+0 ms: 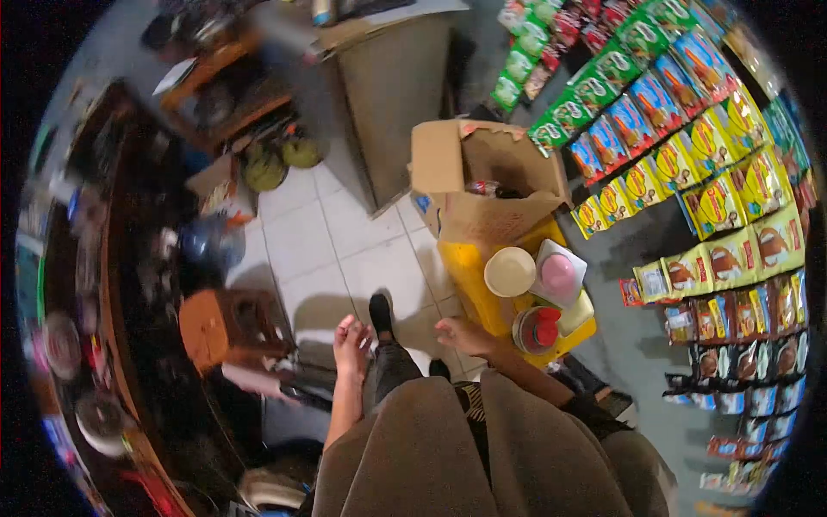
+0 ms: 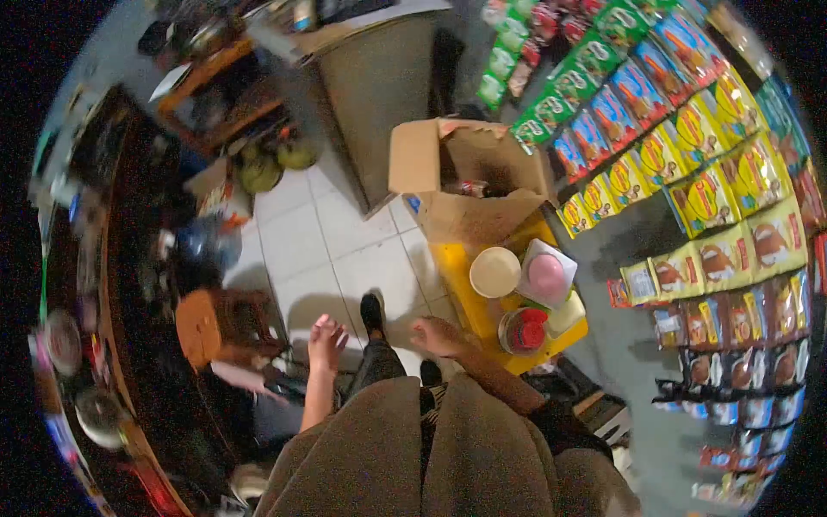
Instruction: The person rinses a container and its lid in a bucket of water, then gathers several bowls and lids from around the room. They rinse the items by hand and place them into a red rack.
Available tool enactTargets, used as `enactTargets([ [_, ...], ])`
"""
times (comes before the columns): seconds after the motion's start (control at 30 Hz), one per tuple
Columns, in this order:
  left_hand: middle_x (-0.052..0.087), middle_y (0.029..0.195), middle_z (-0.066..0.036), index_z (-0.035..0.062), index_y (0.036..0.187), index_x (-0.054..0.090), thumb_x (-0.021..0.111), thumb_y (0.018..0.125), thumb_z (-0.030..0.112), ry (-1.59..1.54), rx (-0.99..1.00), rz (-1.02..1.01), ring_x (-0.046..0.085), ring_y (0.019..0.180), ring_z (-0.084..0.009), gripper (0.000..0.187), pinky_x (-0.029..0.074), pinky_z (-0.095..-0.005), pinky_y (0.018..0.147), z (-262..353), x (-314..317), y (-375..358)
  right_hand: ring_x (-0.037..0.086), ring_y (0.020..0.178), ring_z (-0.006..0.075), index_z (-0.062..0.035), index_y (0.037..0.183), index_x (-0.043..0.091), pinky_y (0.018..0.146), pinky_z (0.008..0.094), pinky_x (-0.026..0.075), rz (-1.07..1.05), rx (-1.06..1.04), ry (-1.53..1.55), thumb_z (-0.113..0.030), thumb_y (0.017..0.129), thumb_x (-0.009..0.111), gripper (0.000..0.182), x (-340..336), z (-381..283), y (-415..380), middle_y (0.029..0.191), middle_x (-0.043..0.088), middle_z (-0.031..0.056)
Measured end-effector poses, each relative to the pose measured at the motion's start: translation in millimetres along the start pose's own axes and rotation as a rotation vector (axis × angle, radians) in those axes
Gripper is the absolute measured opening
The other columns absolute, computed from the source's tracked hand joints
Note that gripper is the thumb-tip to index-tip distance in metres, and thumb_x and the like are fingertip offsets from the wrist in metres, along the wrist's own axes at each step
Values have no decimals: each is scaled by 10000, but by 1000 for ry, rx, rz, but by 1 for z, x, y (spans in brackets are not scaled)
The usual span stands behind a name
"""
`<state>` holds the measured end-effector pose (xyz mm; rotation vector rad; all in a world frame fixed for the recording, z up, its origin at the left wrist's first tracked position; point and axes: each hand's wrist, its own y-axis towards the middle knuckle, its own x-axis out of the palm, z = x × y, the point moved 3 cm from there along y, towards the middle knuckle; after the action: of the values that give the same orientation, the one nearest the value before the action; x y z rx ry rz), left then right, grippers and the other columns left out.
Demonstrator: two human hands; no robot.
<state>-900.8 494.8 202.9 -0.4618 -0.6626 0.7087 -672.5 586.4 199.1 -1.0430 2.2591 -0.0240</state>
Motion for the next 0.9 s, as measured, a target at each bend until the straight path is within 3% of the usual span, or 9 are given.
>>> enactTargets([
  [0.17,446,568,15,86,939,508,512,829,326,209,-137,-221,576,670,-139,264,450,-259,583,28,60,82,535,907,290,-21,970,525,784,370,419,83,131,-120,-288,736,576,359,-39,-9,54,936,571,144],
  [0.3,511,643,-2,83,987,495,460,852,303,493,-160,-557,567,700,-130,260,440,-254,616,66,137,115,517,936,292,-38,983,527,804,380,405,381,103,-174,-303,739,564,363,-44,11,76,951,564,143],
  [0.37,557,769,-11,94,1015,485,466,845,282,861,-145,-731,554,737,-122,254,408,-256,652,62,160,139,515,938,292,-67,1008,528,803,377,410,308,320,-138,-292,747,552,346,-53,2,78,981,555,143],
  [0.5,557,869,-15,104,1019,489,482,830,294,1065,-274,-926,546,758,-107,268,375,-251,664,42,213,155,504,952,285,-45,991,532,825,365,392,476,505,-22,-261,737,563,335,-52,3,50,1000,547,147],
  [0.63,558,858,-26,104,1000,497,519,807,271,1142,-289,-1095,548,736,-118,256,397,-242,605,-27,235,171,547,881,281,-24,941,559,773,361,431,633,699,79,-240,716,580,313,-50,41,5,946,573,149],
  [0.73,554,846,-25,76,978,500,547,786,263,1148,-315,-1173,542,743,-133,272,421,-252,592,-124,216,210,569,834,266,-25,883,581,751,352,443,790,710,46,-236,693,596,285,-52,100,-26,884,593,138],
  [0.8,553,856,-45,55,964,499,550,780,251,1205,-242,-1131,538,769,-166,274,428,-280,637,-153,239,203,540,846,291,-36,821,557,731,390,435,852,733,139,-276,727,537,259,-56,145,-37,853,573,139],
  [0.87,552,866,-64,35,950,498,553,774,239,1283,-234,-1068,534,796,-199,276,435,-307,682,-203,230,218,531,869,308,-16,880,541,721,387,441,776,784,14,-246,718,542,281,-60,187,-36,883,552,169],
  [0.9,537,906,-93,21,965,488,560,763,219,1219,-18,-1132,512,849,-233,291,420,-337,731,-253,224,247,523,880,320,-6,930,517,718,393,442,939,815,-79,-236,723,535,310,-60,206,-35,901,537,181],
])
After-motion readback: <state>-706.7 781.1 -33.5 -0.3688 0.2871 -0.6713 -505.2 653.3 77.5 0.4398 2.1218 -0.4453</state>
